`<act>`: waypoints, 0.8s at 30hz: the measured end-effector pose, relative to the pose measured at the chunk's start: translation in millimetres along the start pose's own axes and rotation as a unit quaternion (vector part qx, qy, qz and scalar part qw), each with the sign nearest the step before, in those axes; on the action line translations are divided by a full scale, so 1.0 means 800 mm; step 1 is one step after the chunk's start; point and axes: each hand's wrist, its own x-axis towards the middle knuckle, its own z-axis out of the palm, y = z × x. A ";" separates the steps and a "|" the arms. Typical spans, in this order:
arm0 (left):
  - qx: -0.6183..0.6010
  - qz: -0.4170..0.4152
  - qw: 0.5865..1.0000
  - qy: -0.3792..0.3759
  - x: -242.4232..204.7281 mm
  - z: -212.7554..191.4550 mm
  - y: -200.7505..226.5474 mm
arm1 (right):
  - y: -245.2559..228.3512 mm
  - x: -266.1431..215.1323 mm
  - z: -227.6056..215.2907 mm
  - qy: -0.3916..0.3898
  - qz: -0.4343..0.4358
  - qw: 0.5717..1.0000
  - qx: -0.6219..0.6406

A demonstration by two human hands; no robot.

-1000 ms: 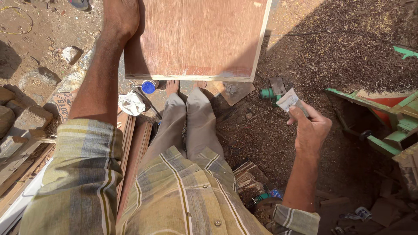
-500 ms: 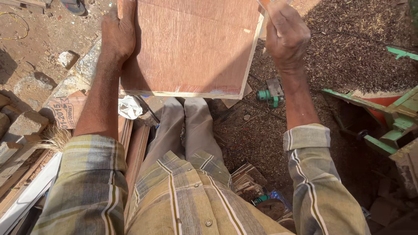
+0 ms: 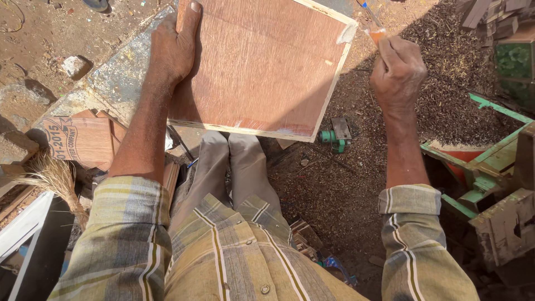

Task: The person applies a white finishing substance to the edges and surfaces of wooden boards and a speaker cabinet using small scraps of paper, then smooths the material by hand.

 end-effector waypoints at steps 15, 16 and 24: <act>0.041 -0.032 0.998 -0.037 -0.005 0.008 -0.024 | -0.104 -0.017 -0.034 -0.141 -0.054 0.988 0.002; 0.040 -0.004 0.999 -0.018 -0.005 0.006 -0.022 | -0.121 -0.029 -0.042 -0.154 -0.038 0.987 0.016; 0.046 0.004 0.999 0.011 -0.004 0.007 -0.021 | -0.116 -0.056 -0.065 -0.219 0.154 0.956 0.121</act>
